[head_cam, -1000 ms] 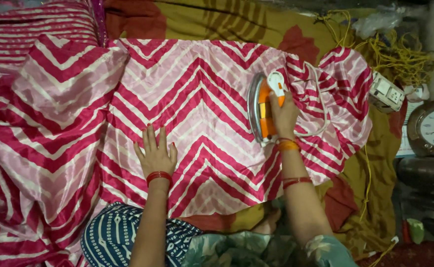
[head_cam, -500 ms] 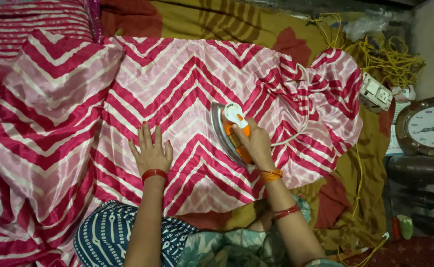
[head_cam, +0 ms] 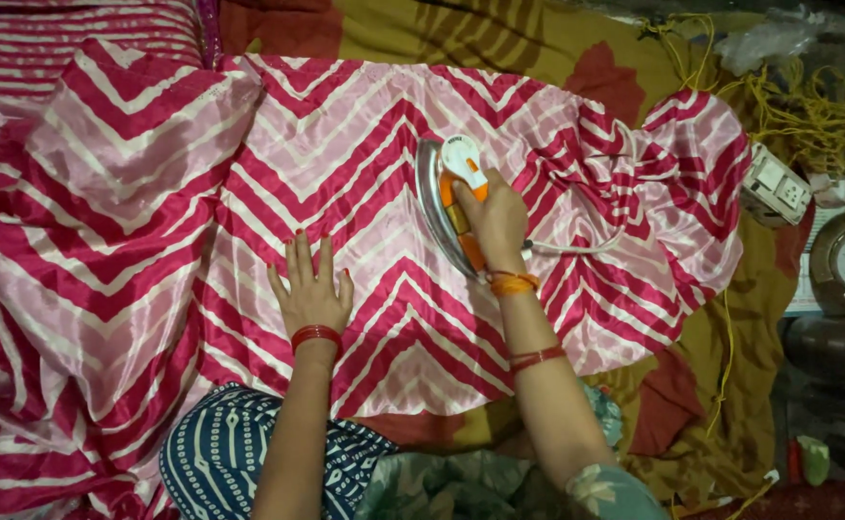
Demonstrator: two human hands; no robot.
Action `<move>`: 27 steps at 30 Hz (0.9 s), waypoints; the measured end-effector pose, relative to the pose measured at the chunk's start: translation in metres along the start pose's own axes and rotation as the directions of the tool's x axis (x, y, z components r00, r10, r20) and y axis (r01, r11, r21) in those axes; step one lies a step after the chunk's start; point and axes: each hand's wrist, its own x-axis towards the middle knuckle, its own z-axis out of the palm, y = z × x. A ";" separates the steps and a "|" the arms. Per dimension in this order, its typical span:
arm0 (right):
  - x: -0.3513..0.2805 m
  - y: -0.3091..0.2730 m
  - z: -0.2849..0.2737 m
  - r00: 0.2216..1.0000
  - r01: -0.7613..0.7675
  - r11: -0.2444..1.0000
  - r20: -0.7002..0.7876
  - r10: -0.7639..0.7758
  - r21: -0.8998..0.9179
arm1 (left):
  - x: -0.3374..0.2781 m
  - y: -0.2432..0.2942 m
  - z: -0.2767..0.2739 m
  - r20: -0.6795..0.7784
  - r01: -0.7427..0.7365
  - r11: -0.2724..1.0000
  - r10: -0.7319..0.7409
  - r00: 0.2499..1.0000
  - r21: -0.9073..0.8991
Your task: The recorder is ironing a pink and white zigzag patterned cloth on a bed.
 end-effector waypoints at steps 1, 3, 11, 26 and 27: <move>0.000 -0.001 0.000 1.000 -0.002 1.000 -0.004 0.002 -0.001 | -0.001 0.000 0.000 -0.002 -0.005 1.000 0.005 1.000 -0.001; 0.004 -0.005 -0.002 0.999 0.004 1.000 0.047 -0.005 0.014 | -0.002 0.001 -0.002 0.000 0.006 1.000 -0.006 1.000 -0.022; -0.048 -0.017 -0.013 0.975 0.019 1.000 0.220 -0.018 -0.005 | -0.004 -0.002 0.003 -0.011 0.000 1.000 0.000 1.000 -0.026; -0.027 -0.046 0.002 0.982 0.104 0.993 0.166 -0.093 -0.054 | -0.001 -0.004 0.005 0.020 0.016 0.999 -0.015 1.000 -0.046; -0.020 -0.049 0.005 0.982 0.088 0.992 0.173 -0.072 -0.090 | -0.001 -0.003 0.005 0.033 0.016 0.999 -0.015 0.999 -0.028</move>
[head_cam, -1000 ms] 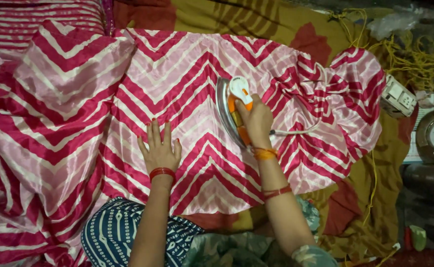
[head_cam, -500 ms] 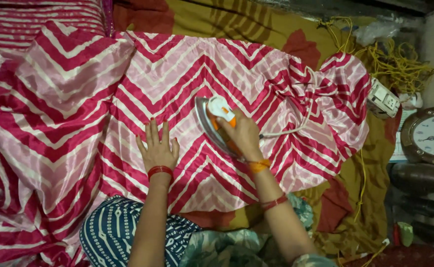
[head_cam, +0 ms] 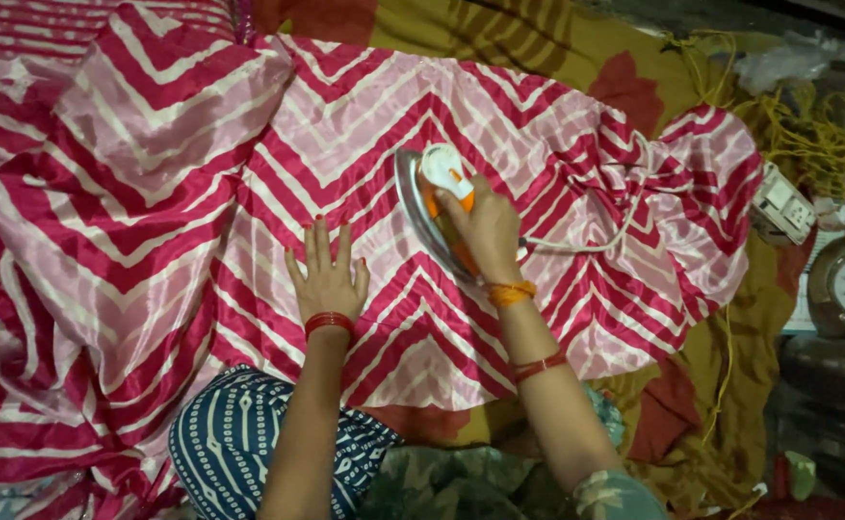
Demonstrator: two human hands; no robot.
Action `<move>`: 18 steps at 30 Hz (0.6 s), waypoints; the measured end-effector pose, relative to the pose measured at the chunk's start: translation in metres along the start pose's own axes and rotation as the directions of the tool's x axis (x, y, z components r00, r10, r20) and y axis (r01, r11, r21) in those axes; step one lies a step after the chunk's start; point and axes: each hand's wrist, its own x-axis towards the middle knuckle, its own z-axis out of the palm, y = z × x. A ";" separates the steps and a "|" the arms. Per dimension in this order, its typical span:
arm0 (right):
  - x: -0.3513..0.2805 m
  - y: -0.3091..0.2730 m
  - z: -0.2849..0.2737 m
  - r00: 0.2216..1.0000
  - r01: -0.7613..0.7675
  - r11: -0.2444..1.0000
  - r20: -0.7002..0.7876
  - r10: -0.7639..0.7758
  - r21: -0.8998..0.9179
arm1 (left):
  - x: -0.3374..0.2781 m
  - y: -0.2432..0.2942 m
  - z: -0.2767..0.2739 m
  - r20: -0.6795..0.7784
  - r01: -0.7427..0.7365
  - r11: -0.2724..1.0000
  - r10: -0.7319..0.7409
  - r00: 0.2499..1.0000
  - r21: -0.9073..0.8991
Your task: The recorder is ironing a pink and white zigzag patterned cloth on a bed.
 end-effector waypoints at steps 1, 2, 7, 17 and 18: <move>0.006 -0.001 0.003 1.000 0.003 1.000 0.006 -0.003 0.002 | 0.000 -0.001 0.000 0.003 0.006 1.000 -0.006 1.000 0.002; 0.013 -0.002 0.005 0.999 0.022 0.999 -0.045 -0.021 0.027 | 0.001 -0.001 -0.001 0.007 0.006 1.000 -0.006 1.000 -0.005; 0.028 -0.006 0.011 0.986 0.083 0.996 -0.146 -0.077 0.035 | 0.001 -0.001 0.001 0.013 -0.006 0.999 0.006 1.000 0.033; -0.034 -0.032 -0.004 0.991 0.112 0.991 0.066 -0.117 0.071 | -0.001 0.001 -0.003 -0.023 -0.003 1.000 0.004 1.000 0.029; -0.043 -0.036 -0.005 0.988 0.116 0.992 0.094 -0.121 0.053 | -0.001 0.000 -0.001 -0.039 0.000 1.000 0.001 0.999 0.031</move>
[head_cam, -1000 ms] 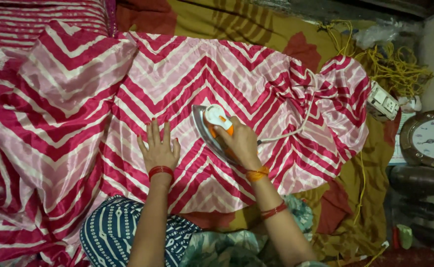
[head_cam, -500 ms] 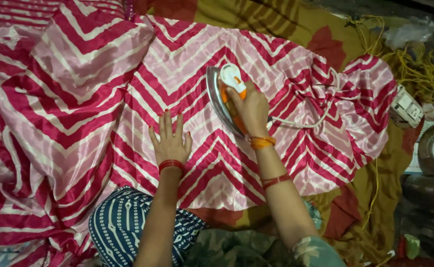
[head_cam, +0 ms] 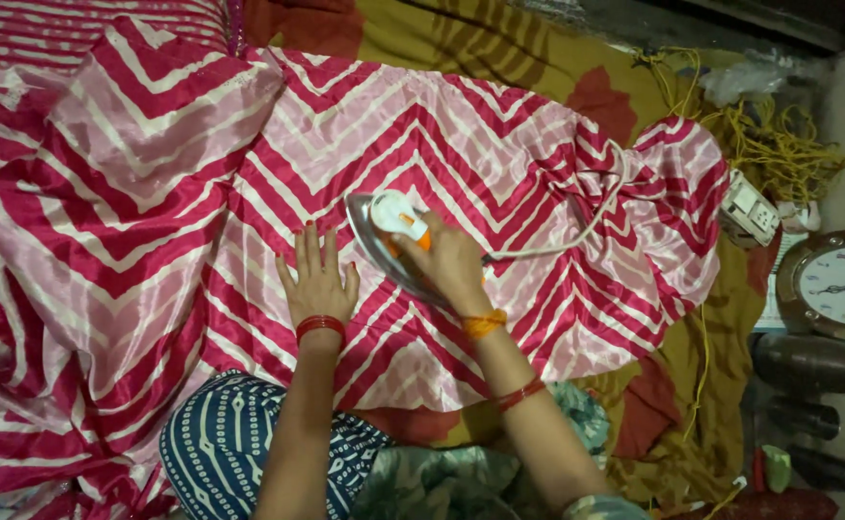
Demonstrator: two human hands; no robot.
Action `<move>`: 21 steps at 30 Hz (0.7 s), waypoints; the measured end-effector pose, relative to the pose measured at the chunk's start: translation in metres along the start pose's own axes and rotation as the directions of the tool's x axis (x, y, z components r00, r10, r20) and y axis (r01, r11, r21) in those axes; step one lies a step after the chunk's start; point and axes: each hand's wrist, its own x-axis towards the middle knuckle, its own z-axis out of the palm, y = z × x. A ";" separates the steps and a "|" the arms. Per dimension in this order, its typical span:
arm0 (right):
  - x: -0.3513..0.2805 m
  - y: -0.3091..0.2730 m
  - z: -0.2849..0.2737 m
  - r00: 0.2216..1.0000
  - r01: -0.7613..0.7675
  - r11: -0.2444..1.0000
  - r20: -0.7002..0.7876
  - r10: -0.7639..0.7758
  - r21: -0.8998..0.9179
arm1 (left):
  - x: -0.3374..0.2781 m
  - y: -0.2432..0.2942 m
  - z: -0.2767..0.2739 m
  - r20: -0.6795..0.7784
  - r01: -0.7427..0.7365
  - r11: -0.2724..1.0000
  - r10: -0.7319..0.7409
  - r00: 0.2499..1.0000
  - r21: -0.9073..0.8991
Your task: The recorder is ironing a pink and white zigzag patterned cloth on a bed.
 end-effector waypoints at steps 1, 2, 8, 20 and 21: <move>-0.005 -0.001 0.001 1.000 0.003 1.000 -0.001 -0.003 0.000 | -0.001 0.001 -0.002 -0.003 0.001 1.000 -0.001 1.000 0.000; -0.009 -0.002 0.002 0.999 0.042 0.999 -0.013 -0.041 0.033 | -0.001 0.001 -0.003 -0.012 0.004 1.000 -0.004 1.000 -0.014; -0.009 -0.005 -0.001 0.998 0.062 0.997 0.012 -0.062 0.035 | -0.002 0.000 -0.001 -0.014 0.007 1.000 -0.007 1.000 -0.030; 0.054 0.013 0.010 0.993 -0.001 0.999 -0.117 -0.005 -0.050 | 0.001 -0.001 -0.001 0.012 0.011 0.999 -0.011 1.000 -0.053; 0.057 0.014 0.010 0.990 -0.039 0.997 -0.138 0.029 -0.065 | 0.002 0.000 -0.001 0.007 -0.002 0.999 0.002 1.000 -0.052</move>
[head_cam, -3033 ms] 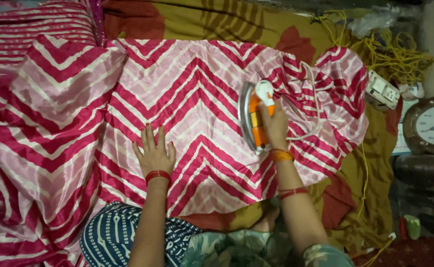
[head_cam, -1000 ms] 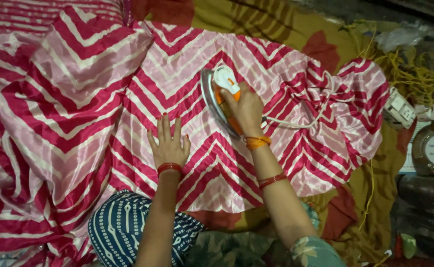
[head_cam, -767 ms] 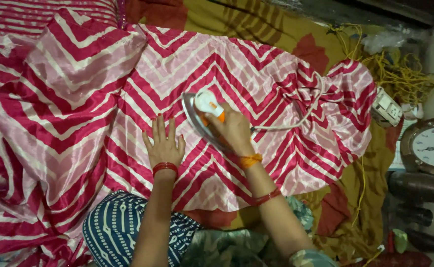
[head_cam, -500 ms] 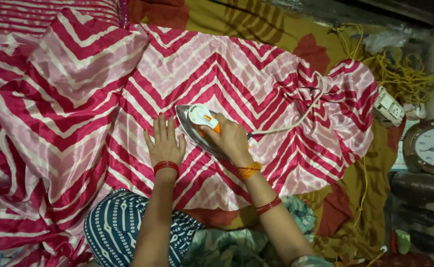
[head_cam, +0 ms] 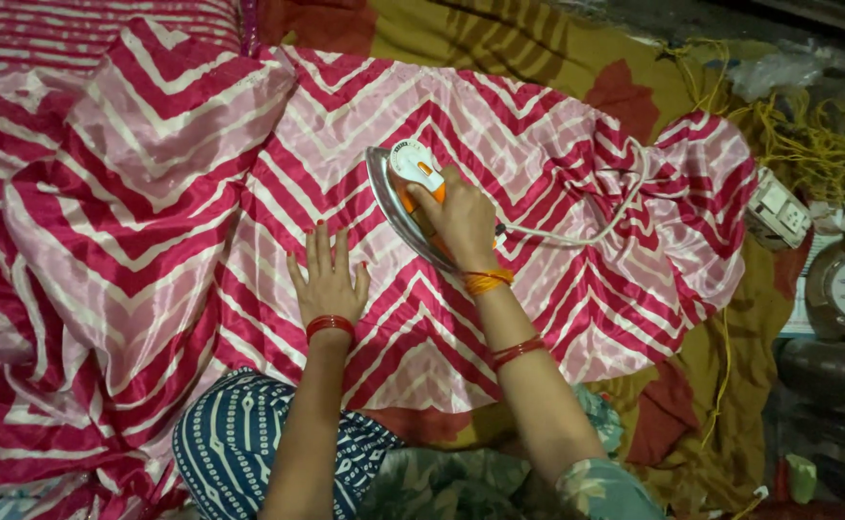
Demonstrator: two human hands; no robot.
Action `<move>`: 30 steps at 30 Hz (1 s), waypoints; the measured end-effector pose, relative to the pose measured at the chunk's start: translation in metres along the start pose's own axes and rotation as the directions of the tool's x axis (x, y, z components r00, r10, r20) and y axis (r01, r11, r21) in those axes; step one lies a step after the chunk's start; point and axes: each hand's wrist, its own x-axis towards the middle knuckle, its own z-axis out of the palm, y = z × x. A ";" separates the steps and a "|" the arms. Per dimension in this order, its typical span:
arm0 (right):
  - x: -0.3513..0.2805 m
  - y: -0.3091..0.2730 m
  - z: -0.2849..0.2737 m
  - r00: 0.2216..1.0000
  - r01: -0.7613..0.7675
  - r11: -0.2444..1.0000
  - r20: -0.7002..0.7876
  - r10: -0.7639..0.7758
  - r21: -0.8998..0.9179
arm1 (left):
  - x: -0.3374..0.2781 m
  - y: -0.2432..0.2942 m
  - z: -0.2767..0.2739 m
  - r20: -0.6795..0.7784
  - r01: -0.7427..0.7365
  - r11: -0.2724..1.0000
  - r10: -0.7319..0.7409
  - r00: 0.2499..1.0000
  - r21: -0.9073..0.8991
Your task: The recorder is ironing a pink and white zigzag patterned cloth on a bed.
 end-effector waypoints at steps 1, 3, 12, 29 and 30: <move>-0.001 -0.003 -0.003 1.000 -0.003 1.000 -0.007 0.003 -0.002 | 0.000 0.000 -0.001 -0.004 -0.007 1.000 0.007 1.000 -0.002; -0.005 -0.007 -0.010 0.999 -0.030 0.999 -0.022 0.031 0.043 | -0.001 0.001 -0.001 0.005 0.018 0.999 -0.018 1.000 -0.030; -0.065 0.006 -0.017 0.983 -0.183 0.981 0.006 0.183 0.059 | -0.003 -0.001 0.000 -0.036 -0.006 0.999 0.005 0.999 -0.036; 0.003 0.030 -0.012 0.988 -0.121 0.991 -0.096 0.125 0.048 | -0.001 -0.002 0.005 -0.005 0.002 1.000 -0.002 1.000 0.004; 0.008 0.030 -0.014 0.985 -0.144 0.989 -0.087 0.147 0.042 | 0.000 -0.001 0.005 -0.013 -0.004 1.000 0.004 1.000 -0.002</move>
